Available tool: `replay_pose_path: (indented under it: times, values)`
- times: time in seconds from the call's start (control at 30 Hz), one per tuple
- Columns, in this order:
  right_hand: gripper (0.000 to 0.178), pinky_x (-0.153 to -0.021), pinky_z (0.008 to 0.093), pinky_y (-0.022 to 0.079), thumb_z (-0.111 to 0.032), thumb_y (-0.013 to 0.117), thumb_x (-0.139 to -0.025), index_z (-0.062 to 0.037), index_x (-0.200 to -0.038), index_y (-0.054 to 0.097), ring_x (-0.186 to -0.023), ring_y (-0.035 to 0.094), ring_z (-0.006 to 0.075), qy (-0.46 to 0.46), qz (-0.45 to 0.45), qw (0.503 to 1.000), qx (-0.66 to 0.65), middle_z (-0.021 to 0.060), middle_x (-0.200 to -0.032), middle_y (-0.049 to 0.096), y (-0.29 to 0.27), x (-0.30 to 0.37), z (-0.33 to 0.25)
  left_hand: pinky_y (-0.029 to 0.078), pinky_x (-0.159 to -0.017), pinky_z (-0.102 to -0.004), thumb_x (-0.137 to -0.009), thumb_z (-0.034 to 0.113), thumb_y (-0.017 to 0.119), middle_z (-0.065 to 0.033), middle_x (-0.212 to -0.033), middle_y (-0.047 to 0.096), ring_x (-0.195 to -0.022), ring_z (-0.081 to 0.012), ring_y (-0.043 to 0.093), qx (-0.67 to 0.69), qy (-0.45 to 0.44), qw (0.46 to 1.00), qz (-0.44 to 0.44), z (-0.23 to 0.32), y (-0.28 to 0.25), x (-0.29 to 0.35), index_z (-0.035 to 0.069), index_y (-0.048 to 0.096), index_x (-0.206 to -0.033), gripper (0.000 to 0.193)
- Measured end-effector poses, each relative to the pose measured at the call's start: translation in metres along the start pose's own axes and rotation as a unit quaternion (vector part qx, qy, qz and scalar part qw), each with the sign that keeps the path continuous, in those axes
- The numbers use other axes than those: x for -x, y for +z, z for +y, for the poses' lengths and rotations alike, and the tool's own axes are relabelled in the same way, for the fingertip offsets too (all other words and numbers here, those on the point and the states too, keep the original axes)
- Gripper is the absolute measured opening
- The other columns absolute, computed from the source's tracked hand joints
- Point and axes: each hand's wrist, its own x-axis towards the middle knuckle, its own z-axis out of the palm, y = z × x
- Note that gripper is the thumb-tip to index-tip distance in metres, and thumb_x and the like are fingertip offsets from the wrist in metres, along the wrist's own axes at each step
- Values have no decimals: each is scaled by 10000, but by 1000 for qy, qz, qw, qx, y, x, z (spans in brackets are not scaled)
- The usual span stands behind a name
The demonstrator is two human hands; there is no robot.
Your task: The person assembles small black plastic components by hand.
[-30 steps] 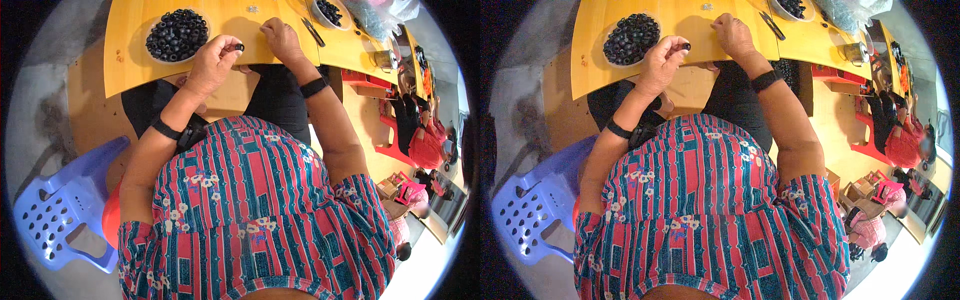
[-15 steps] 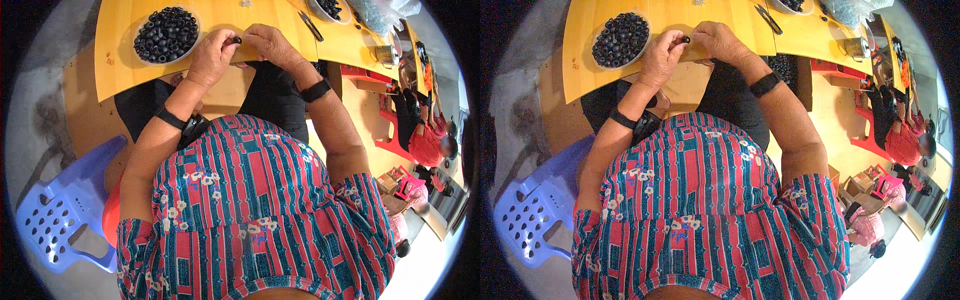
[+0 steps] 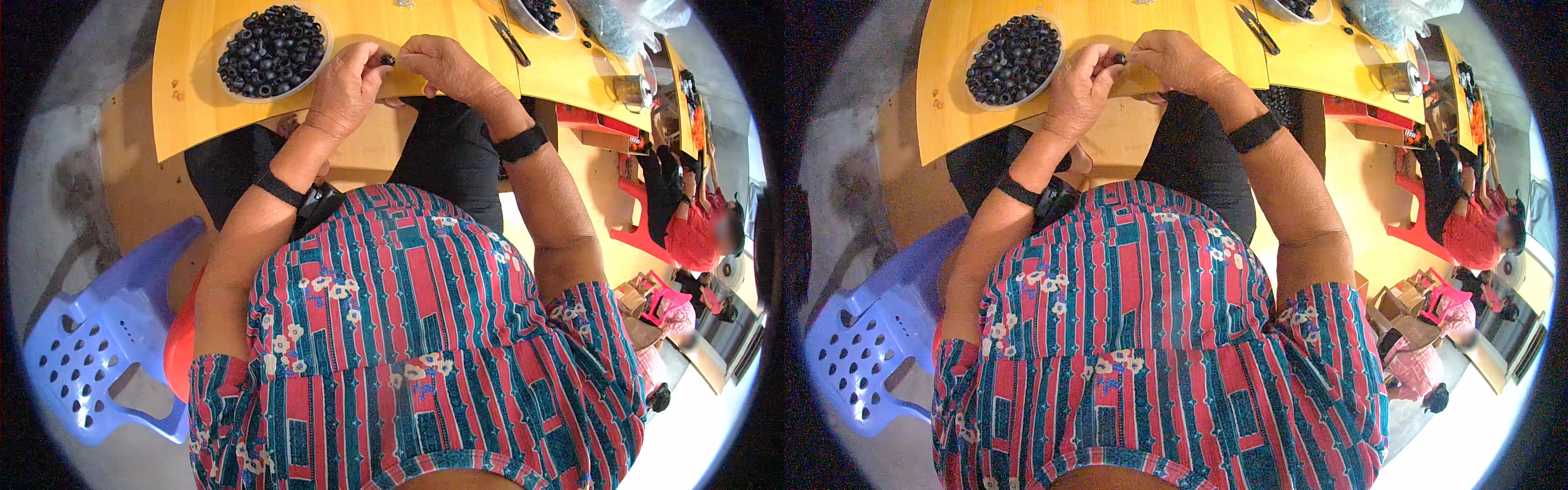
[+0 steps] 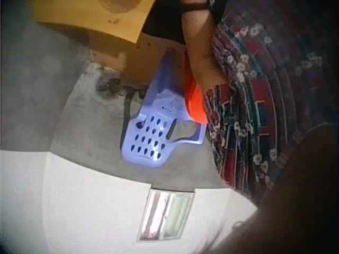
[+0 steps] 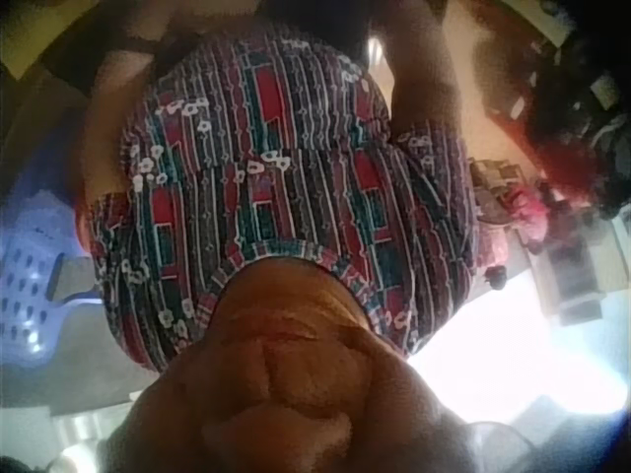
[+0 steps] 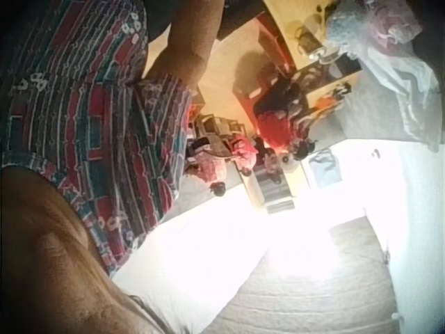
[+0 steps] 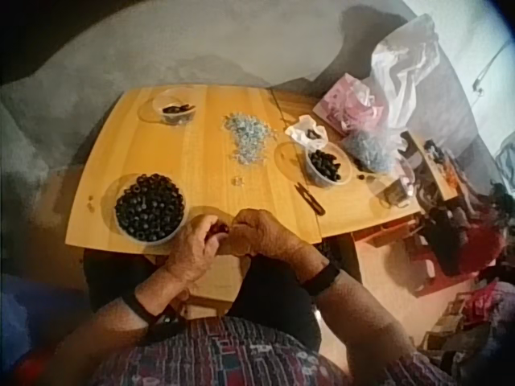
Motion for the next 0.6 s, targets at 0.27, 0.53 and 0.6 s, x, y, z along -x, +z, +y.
replay_pose_path:
  times: [0.27, 0.53, 0.6]
  values:
    - [256, -494, 215, 476, -260, 532, -870, -22, -928, 607, -591, 560, 97, -108, -18, 991, 73, 28, -741, 570, -3, -4, -5, 484, -680, -381, -788, 96, 607, -137, -826, 606, -778, -307, 603, -13, 5, 1000, -9, 2, -5, 2, 28, 552, -928, 164]
    - [274, -502, 221, 475, -289, 540, -871, -28, -905, 614, -601, 543, 88, -157, -54, 984, 72, 16, -729, 542, -3, -8, -2, 486, -680, -366, -788, 97, 608, -137, -824, 608, -773, -297, 607, 17, -4, 1000, -8, 1, -4, 3, 22, 555, -931, 170]
    - [285, -512, 232, 458, -305, 545, -869, -32, -920, 611, -590, 524, 88, -49, -11, 999, -7, 0, -704, 513, 3, -4, -8, 488, -681, -360, -792, 97, 607, -138, -826, 609, -773, -293, 609, 28, -4, 1000, -6, 0, -5, 4, 20, 556, -934, 170]
